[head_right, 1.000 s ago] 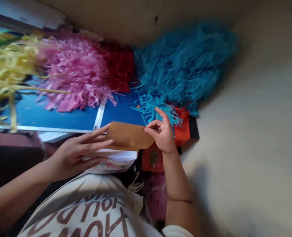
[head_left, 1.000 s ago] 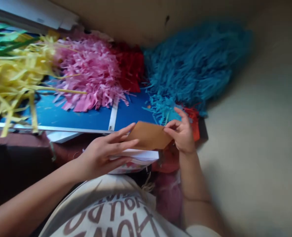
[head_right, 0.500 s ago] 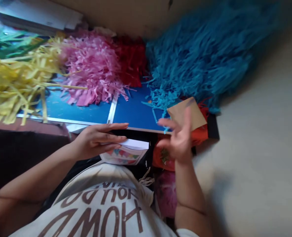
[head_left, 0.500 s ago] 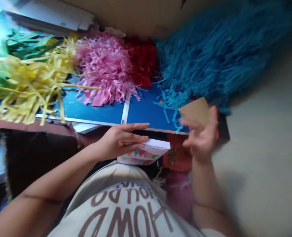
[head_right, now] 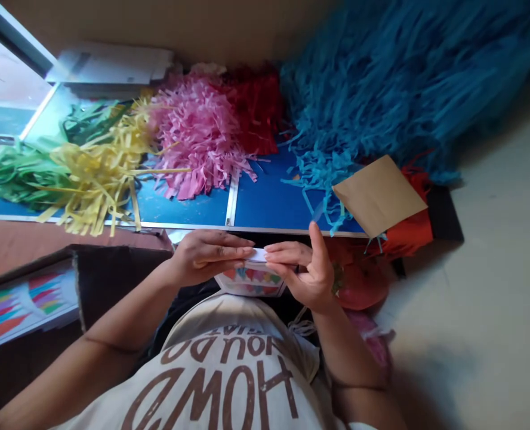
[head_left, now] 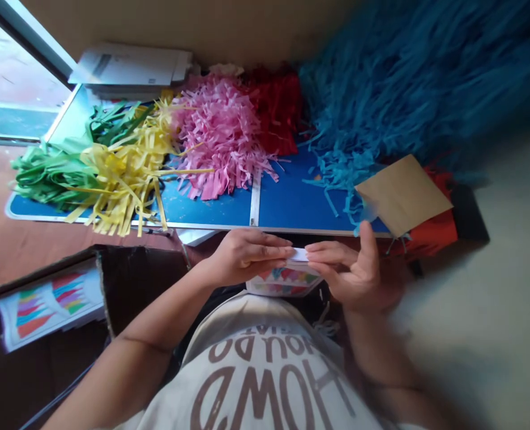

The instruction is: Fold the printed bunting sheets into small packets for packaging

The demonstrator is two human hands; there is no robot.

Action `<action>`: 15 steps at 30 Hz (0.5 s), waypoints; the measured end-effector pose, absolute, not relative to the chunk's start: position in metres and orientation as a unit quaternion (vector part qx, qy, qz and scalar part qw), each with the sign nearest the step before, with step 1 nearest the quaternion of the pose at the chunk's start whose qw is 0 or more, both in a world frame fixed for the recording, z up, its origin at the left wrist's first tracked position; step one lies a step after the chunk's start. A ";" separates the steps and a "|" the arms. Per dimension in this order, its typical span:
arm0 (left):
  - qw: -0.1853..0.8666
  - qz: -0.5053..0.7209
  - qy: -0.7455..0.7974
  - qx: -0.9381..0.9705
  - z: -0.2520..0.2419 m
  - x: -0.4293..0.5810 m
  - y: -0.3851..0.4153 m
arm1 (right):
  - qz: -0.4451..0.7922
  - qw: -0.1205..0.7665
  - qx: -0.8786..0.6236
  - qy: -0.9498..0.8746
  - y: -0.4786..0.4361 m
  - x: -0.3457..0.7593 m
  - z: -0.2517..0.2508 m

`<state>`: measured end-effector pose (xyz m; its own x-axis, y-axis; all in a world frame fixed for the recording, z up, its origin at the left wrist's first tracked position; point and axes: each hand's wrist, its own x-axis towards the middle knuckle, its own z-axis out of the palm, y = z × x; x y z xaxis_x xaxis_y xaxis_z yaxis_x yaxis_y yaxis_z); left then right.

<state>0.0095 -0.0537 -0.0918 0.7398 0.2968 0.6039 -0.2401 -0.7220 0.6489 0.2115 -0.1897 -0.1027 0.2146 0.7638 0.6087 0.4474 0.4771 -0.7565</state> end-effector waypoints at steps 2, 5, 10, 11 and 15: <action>0.385 0.356 0.008 0.852 -0.094 0.007 -0.054 | 0.132 0.594 -0.495 -0.620 -0.191 0.209 -0.104; 0.412 0.330 -0.006 0.849 -0.096 0.003 -0.053 | 0.141 0.600 -0.490 -0.616 -0.190 0.207 -0.106; 0.359 0.367 0.034 0.858 -0.075 -0.006 -0.056 | 0.102 0.659 -0.505 -0.548 -0.182 0.220 -0.082; 0.334 0.384 0.053 0.859 -0.067 -0.008 -0.058 | 0.055 0.684 -0.507 -0.522 -0.183 0.222 -0.071; 0.214 0.455 0.114 0.857 -0.045 -0.019 -0.077 | -0.054 0.661 -0.533 -0.525 -0.198 0.198 -0.040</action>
<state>-0.0186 -0.0768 -0.0451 0.5604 0.3904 0.7304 0.0015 -0.8824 0.4705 0.1982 -0.1985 -0.0398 0.4438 0.4885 0.7513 0.6307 0.4253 -0.6491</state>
